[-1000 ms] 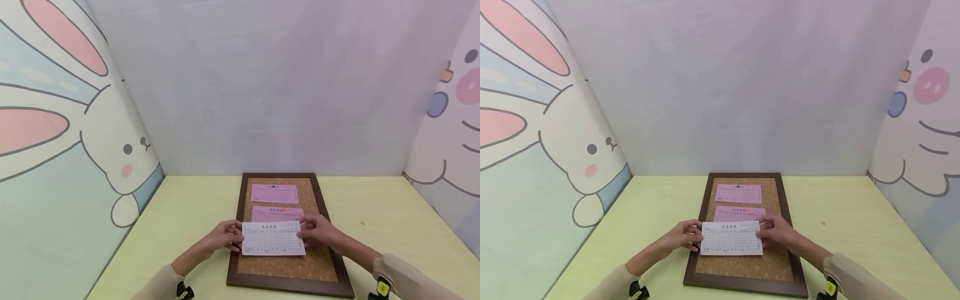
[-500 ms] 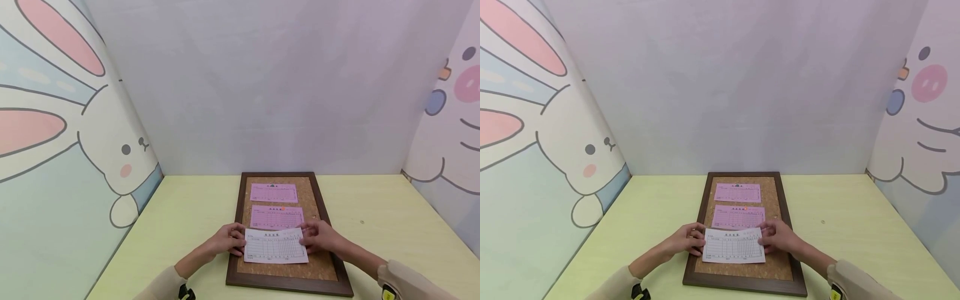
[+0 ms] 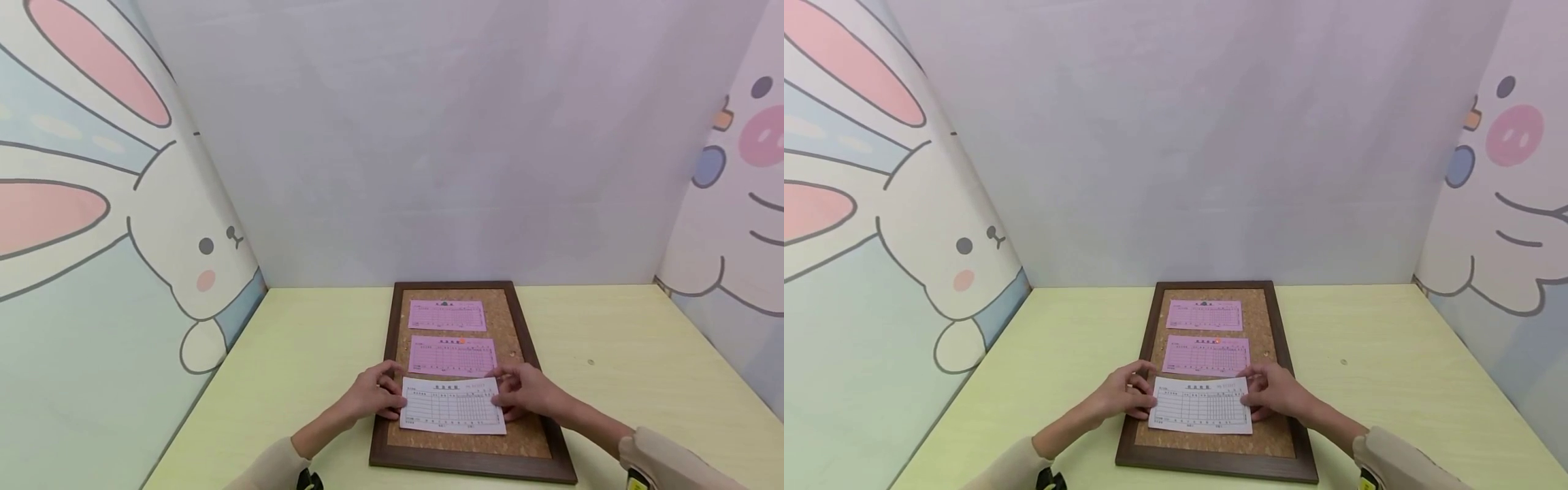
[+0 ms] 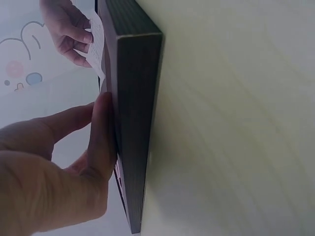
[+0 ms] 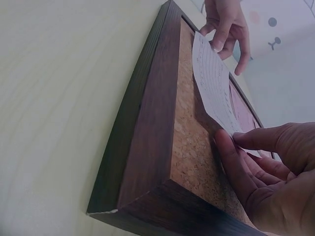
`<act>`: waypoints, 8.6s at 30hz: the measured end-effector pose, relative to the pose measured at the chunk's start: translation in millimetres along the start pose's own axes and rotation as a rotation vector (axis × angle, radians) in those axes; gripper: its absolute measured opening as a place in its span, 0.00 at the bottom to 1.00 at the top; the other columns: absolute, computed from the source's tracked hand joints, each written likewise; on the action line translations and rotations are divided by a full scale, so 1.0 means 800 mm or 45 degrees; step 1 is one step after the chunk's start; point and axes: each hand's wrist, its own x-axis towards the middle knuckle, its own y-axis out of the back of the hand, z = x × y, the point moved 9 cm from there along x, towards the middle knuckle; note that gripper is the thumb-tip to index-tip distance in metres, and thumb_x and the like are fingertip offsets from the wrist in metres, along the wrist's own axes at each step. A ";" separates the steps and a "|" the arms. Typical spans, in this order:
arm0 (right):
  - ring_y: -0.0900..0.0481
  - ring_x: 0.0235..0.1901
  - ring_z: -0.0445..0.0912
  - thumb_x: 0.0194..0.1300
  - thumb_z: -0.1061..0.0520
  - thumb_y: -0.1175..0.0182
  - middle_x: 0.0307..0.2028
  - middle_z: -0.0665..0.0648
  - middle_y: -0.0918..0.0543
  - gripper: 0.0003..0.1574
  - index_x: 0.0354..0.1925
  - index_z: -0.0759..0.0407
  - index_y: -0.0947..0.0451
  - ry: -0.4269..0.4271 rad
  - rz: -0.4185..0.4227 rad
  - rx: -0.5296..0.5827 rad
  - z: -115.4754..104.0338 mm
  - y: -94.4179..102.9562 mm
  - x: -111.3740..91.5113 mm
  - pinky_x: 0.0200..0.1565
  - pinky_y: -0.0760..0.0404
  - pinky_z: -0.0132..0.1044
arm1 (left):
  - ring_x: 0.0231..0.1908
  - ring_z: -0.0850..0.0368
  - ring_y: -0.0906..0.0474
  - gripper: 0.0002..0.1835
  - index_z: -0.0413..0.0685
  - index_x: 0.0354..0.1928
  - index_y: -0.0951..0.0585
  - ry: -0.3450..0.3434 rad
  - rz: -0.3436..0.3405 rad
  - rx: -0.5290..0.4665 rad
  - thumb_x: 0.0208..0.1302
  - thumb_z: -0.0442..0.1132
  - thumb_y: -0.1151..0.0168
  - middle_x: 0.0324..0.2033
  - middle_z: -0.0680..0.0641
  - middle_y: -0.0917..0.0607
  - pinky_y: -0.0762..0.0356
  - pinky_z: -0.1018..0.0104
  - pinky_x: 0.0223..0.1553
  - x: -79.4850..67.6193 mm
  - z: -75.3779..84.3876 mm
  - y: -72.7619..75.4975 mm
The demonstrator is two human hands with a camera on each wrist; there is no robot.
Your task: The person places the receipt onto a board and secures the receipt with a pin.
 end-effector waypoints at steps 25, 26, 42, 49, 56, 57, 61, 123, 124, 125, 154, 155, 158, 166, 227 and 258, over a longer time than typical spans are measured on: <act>0.16 0.24 0.44 0.62 0.65 0.30 0.25 0.56 0.17 0.20 0.51 0.71 0.21 0.054 -0.037 -0.167 -0.008 -0.001 -0.005 0.26 0.14 0.36 | 0.18 0.62 0.21 0.18 0.32 0.45 0.16 -0.085 -0.043 0.140 0.51 0.21 0.26 0.26 0.49 0.19 0.14 0.61 0.24 0.002 0.013 -0.010; 0.16 0.24 0.44 0.62 0.65 0.30 0.25 0.56 0.17 0.20 0.51 0.71 0.21 0.048 -0.040 -0.166 -0.007 -0.001 -0.004 0.26 0.14 0.36 | 0.18 0.62 0.21 0.18 0.32 0.45 0.16 -0.084 -0.046 0.149 0.51 0.21 0.26 0.26 0.49 0.19 0.15 0.61 0.24 0.003 0.013 -0.010; 0.14 0.27 0.48 0.66 0.62 0.32 0.28 0.59 0.14 0.20 0.54 0.71 0.19 0.026 -0.107 -0.217 -0.019 0.013 -0.004 0.29 0.12 0.39 | 0.18 0.63 0.21 0.18 0.33 0.43 0.17 -0.110 -0.089 0.267 0.49 0.22 0.24 0.25 0.48 0.21 0.16 0.64 0.22 0.002 0.020 -0.012; 0.13 0.31 0.50 0.68 0.60 0.33 0.31 0.60 0.12 0.23 0.55 0.74 0.21 0.028 -0.050 -0.249 -0.023 0.048 -0.005 0.32 0.12 0.40 | 0.17 0.64 0.21 0.18 0.34 0.43 0.17 -0.115 -0.093 0.293 0.50 0.22 0.24 0.24 0.50 0.22 0.16 0.66 0.22 0.005 0.017 -0.012; 0.15 0.31 0.46 0.68 0.60 0.34 0.31 0.57 0.13 0.21 0.54 0.73 0.20 0.075 0.086 -0.395 -0.024 0.084 -0.009 0.30 0.14 0.36 | 0.17 0.65 0.22 0.18 0.34 0.43 0.17 -0.135 -0.096 0.301 0.49 0.23 0.24 0.24 0.50 0.22 0.18 0.68 0.20 0.003 0.020 -0.012; 0.16 0.30 0.46 0.68 0.60 0.34 0.31 0.57 0.14 0.20 0.54 0.73 0.19 0.078 0.107 -0.403 -0.024 0.090 -0.010 0.30 0.14 0.35 | 0.16 0.65 0.22 0.17 0.34 0.43 0.17 -0.137 -0.094 0.306 0.50 0.23 0.24 0.24 0.50 0.22 0.19 0.69 0.20 0.003 0.020 -0.012; 0.15 0.30 0.46 0.69 0.61 0.36 0.31 0.57 0.13 0.19 0.53 0.73 0.20 0.083 0.174 -0.426 -0.020 0.113 -0.014 0.30 0.15 0.35 | 0.15 0.66 0.24 0.17 0.34 0.43 0.17 -0.150 -0.087 0.334 0.50 0.24 0.23 0.23 0.51 0.22 0.21 0.72 0.18 0.004 0.020 -0.012; 0.31 0.23 0.27 0.63 0.60 0.32 0.26 0.45 0.15 0.07 0.36 0.64 0.12 0.116 0.368 -0.915 0.052 0.226 -0.056 0.26 0.28 0.29 | 0.17 0.63 0.24 0.16 0.34 0.42 0.17 -0.164 -0.083 0.340 0.51 0.25 0.23 0.24 0.51 0.22 0.21 0.72 0.19 0.001 0.022 -0.012; 0.31 0.23 0.27 0.63 0.59 0.32 0.25 0.45 0.15 0.07 0.36 0.63 0.12 0.112 0.368 -0.922 0.052 0.226 -0.055 0.26 0.29 0.29 | 0.17 0.63 0.24 0.16 0.34 0.42 0.17 -0.163 -0.084 0.340 0.51 0.25 0.23 0.24 0.51 0.22 0.21 0.72 0.19 0.001 0.022 -0.012; 0.31 0.23 0.27 0.64 0.59 0.32 0.25 0.45 0.15 0.07 0.35 0.63 0.12 0.108 0.368 -0.928 0.052 0.226 -0.055 0.26 0.29 0.29 | 0.17 0.63 0.24 0.16 0.34 0.42 0.17 -0.163 -0.083 0.341 0.51 0.25 0.23 0.24 0.51 0.22 0.21 0.72 0.19 0.001 0.022 -0.012; 0.35 0.19 0.31 0.66 0.60 0.33 0.19 0.47 0.21 0.09 0.28 0.60 0.14 0.126 0.368 -0.944 0.037 0.213 -0.047 0.25 0.34 0.30 | 0.16 0.64 0.25 0.16 0.34 0.43 0.17 -0.166 -0.088 0.360 0.52 0.27 0.23 0.24 0.51 0.23 0.21 0.72 0.19 0.006 0.023 -0.010; 0.34 0.19 0.31 0.67 0.60 0.34 0.19 0.47 0.21 0.09 0.29 0.61 0.14 0.135 0.354 -0.927 0.035 0.209 -0.046 0.24 0.32 0.30 | 0.16 0.64 0.25 0.16 0.35 0.43 0.17 -0.159 -0.087 0.360 0.52 0.27 0.23 0.24 0.51 0.23 0.21 0.72 0.19 0.006 0.022 -0.010; 0.30 0.20 0.32 0.68 0.60 0.35 0.21 0.48 0.19 0.08 0.32 0.62 0.14 0.144 0.316 -0.875 0.028 0.199 -0.041 0.23 0.28 0.30 | 0.17 0.65 0.24 0.16 0.35 0.43 0.17 -0.140 -0.087 0.346 0.52 0.27 0.23 0.24 0.52 0.23 0.21 0.72 0.19 0.005 0.019 -0.010; 0.21 0.24 0.35 0.70 0.61 0.36 0.26 0.53 0.14 0.08 0.37 0.67 0.14 0.246 0.199 -0.792 0.003 0.169 -0.028 0.26 0.21 0.31 | 0.17 0.64 0.24 0.16 0.36 0.43 0.17 -0.116 -0.080 0.331 0.52 0.27 0.23 0.24 0.52 0.23 0.21 0.72 0.20 0.005 0.015 -0.011; 0.30 0.28 0.32 0.61 0.57 0.27 0.30 0.45 0.23 0.06 0.28 0.52 0.14 0.329 -0.204 -0.686 -0.063 -0.041 0.033 0.30 0.28 0.26 | 0.17 0.64 0.24 0.16 0.35 0.43 0.17 -0.153 -0.111 0.306 0.52 0.26 0.23 0.24 0.51 0.23 0.20 0.71 0.19 0.009 0.019 -0.012; 0.28 0.27 0.32 0.62 0.57 0.27 0.28 0.42 0.19 0.05 0.31 0.52 0.16 0.413 -0.210 -0.665 -0.067 -0.047 0.032 0.30 0.27 0.26 | 0.17 0.62 0.24 0.16 0.35 0.43 0.17 -0.162 -0.102 0.310 0.51 0.25 0.23 0.24 0.50 0.23 0.20 0.69 0.19 0.008 0.021 -0.012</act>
